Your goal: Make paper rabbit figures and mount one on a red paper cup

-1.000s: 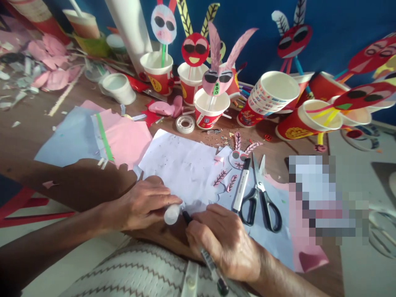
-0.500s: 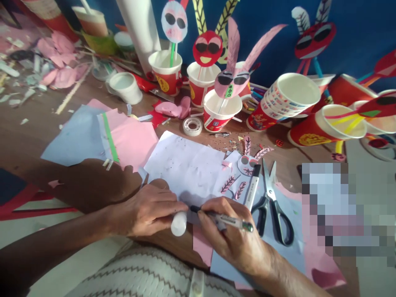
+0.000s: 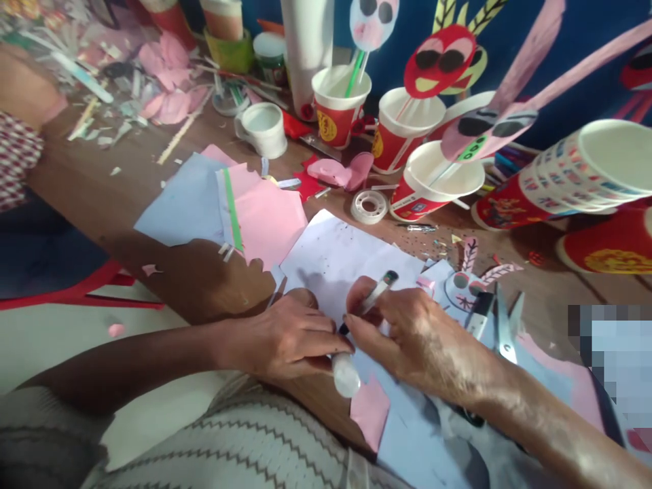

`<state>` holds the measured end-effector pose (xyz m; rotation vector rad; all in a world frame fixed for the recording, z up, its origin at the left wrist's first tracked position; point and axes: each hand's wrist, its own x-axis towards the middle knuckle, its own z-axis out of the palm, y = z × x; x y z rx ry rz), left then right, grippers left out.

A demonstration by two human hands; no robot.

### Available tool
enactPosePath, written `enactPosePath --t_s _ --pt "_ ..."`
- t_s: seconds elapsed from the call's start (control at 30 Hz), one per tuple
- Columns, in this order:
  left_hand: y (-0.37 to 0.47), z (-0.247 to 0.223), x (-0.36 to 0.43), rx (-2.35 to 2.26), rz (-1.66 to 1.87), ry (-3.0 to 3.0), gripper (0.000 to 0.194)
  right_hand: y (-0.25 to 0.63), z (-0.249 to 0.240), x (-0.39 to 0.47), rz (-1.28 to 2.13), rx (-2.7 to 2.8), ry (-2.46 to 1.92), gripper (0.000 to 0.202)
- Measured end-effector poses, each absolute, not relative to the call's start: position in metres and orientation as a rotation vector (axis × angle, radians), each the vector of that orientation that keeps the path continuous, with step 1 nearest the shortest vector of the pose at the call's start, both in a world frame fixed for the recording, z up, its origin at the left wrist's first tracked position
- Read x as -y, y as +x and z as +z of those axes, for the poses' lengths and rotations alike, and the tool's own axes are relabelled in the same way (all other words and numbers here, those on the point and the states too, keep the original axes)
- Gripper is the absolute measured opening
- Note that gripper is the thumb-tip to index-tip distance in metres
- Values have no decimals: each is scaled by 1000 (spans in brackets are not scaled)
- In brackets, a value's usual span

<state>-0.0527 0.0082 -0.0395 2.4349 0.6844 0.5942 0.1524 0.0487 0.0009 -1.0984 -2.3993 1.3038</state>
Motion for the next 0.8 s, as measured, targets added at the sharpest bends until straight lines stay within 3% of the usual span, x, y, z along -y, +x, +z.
enactPosePath --t_s 0.2,0.53,0.7,0.8 --pt "-54 -41 -6 -699 582 2435 25 140 2 -63 1137 2573 -974 18" --pt "-53 -38 -8 -715 521 2428 27 146 4 -56 1586 2200 -1270 24" --pt "-52 -36 -9 -682 480 2429 28 176 10 -35 1073 2088 -1434 27" --pt "-53 -36 -9 -694 480 2447 28 198 7 -9 812 2079 -1449 7"
